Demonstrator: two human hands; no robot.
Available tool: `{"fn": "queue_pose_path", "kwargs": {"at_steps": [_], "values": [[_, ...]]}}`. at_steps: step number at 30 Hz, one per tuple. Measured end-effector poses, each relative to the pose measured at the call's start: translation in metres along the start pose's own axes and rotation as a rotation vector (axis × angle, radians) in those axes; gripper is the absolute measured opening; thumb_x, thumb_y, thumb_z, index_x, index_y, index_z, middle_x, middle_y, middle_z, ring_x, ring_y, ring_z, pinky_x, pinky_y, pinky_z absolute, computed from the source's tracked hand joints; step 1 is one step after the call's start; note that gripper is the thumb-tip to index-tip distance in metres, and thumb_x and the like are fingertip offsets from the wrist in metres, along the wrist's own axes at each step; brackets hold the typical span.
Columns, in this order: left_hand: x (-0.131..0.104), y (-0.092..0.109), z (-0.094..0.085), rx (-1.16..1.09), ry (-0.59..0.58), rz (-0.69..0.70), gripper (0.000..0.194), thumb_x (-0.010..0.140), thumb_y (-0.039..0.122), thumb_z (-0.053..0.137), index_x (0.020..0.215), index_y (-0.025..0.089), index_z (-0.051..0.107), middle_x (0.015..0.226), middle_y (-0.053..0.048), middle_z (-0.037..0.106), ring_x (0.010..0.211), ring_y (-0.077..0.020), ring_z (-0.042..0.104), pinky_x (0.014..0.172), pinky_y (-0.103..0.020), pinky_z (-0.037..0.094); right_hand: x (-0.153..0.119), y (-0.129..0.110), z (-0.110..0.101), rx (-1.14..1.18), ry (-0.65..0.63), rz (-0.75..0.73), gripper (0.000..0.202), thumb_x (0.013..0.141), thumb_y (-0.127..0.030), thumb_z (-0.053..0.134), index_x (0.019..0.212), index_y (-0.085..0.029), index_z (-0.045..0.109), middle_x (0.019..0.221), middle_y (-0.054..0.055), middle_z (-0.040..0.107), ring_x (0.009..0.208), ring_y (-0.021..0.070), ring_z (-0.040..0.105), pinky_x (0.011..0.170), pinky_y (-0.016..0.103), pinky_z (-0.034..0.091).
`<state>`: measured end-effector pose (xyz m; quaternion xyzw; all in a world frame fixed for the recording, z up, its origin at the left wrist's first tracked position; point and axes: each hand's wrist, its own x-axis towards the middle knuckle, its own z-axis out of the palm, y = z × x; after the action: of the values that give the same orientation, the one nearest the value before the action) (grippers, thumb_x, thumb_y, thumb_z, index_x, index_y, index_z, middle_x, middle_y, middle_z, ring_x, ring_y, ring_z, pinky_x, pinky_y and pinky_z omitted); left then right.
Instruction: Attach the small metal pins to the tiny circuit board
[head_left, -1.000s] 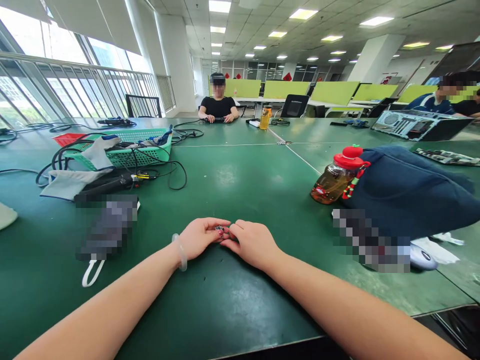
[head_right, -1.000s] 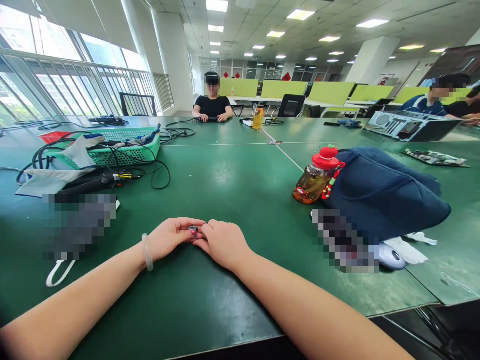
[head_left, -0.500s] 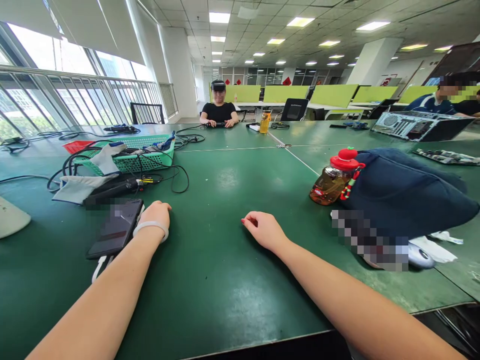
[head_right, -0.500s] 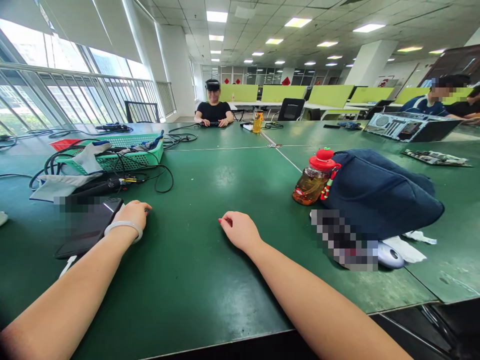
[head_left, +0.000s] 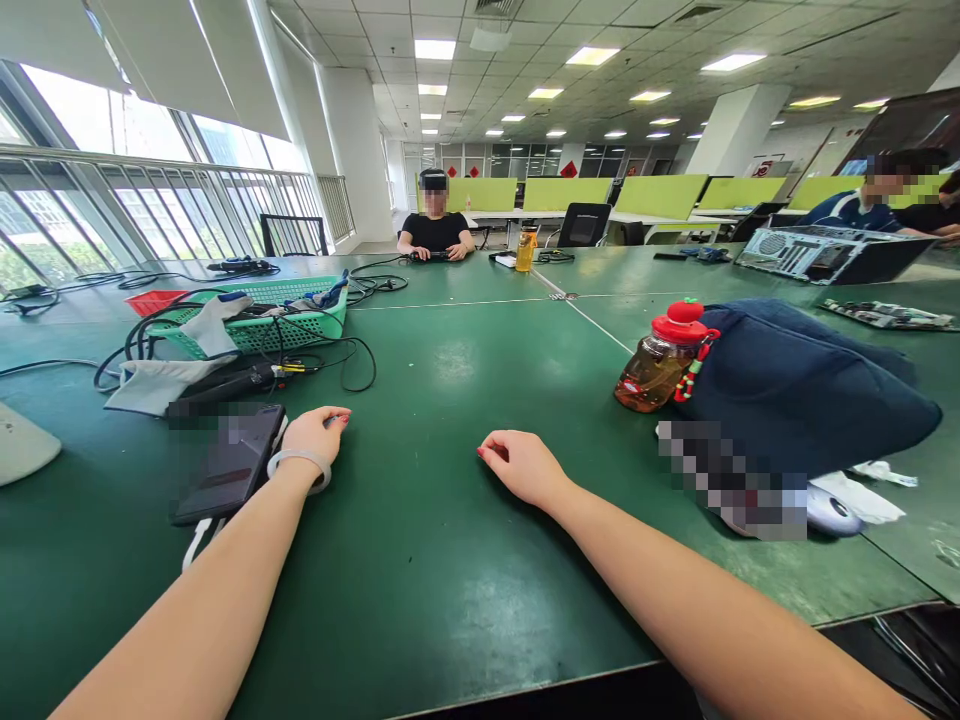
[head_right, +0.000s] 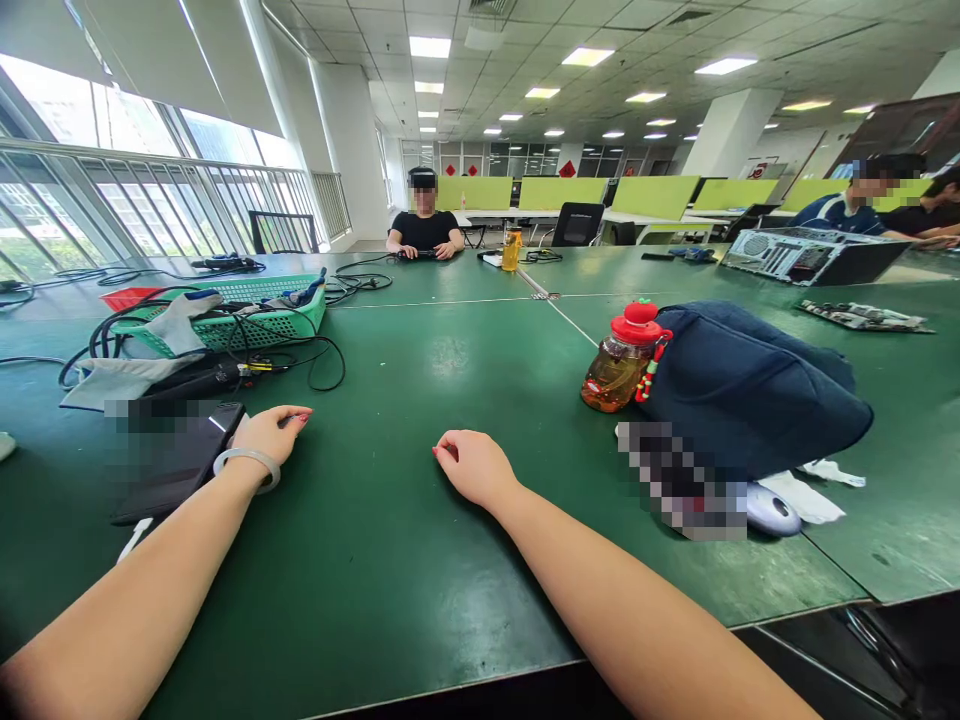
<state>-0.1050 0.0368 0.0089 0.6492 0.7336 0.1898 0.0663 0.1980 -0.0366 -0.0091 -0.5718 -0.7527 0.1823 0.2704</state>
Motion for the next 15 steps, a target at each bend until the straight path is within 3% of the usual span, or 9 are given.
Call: {"fn": "queue_pose_path", "kwargs": {"at_steps": [2, 5, 9, 12, 15], "values": [[0.0, 0.004, 0.006, -0.168, -0.053, -0.022, 0.037, 0.078, 0.035, 0.044, 0.104, 0.017, 0.064, 0.081, -0.007, 0.067, 0.069, -0.0197, 0.057, 0.059, -0.027, 0.04, 0.0, -0.001, 0.001, 0.008, -0.014, -0.018, 0.025, 0.085, -0.034, 0.042, 0.075, -0.019, 0.061, 0.069, -0.001, 0.06, 0.061, 0.0099, 0.05, 0.056, 0.022, 0.036], [-0.011, 0.022, 0.018, -0.425, -0.109, 0.063, 0.04, 0.077, 0.039, 0.047, 0.105, 0.016, 0.063, 0.077, -0.003, 0.064, 0.067, -0.016, 0.055, 0.06, -0.025, 0.04, 0.002, -0.002, 0.004, -0.006, -0.049, -0.061, 0.019, 0.082, -0.034, 0.049, 0.079, -0.02, 0.061, 0.068, -0.002, 0.058, 0.062, 0.0099, 0.05, 0.057, 0.022, 0.036], [-0.049, 0.067, 0.024, -0.825, -0.38, 0.242, 0.041, 0.075, 0.043, 0.053, 0.104, 0.015, 0.062, 0.086, -0.005, 0.065, 0.079, -0.0153, 0.057, 0.071, -0.026, 0.044, 0.003, -0.002, 0.009, -0.078, -0.079, -0.114, 0.023, 0.075, -0.034, 0.061, 0.094, -0.021, 0.061, 0.077, -0.001, 0.057, 0.07, 0.011, 0.051, 0.063, 0.023, 0.038], [-0.079, 0.094, 0.016, -0.885, -0.487, 0.325, 0.036, 0.075, 0.041, 0.057, 0.1, 0.016, 0.063, 0.09, -0.005, 0.066, 0.083, -0.0153, 0.058, 0.079, -0.027, 0.044, 0.005, -0.001, 0.01, -0.118, -0.087, -0.13, 0.029, 0.076, -0.035, 0.061, 0.101, -0.021, 0.061, 0.082, 0.001, 0.057, 0.074, 0.0119, 0.052, 0.066, 0.024, 0.039], [-0.095, 0.104, 0.009, -0.936, -0.581, 0.32, 0.033, 0.075, 0.039, 0.057, 0.098, 0.016, 0.063, 0.092, -0.006, 0.066, 0.086, -0.0161, 0.059, 0.082, -0.029, 0.044, 0.005, -0.001, 0.01, -0.141, -0.112, -0.147, 0.025, 0.078, -0.035, 0.059, 0.1, -0.022, 0.062, 0.082, 0.001, 0.057, 0.074, 0.0119, 0.053, 0.065, 0.024, 0.039]]}}
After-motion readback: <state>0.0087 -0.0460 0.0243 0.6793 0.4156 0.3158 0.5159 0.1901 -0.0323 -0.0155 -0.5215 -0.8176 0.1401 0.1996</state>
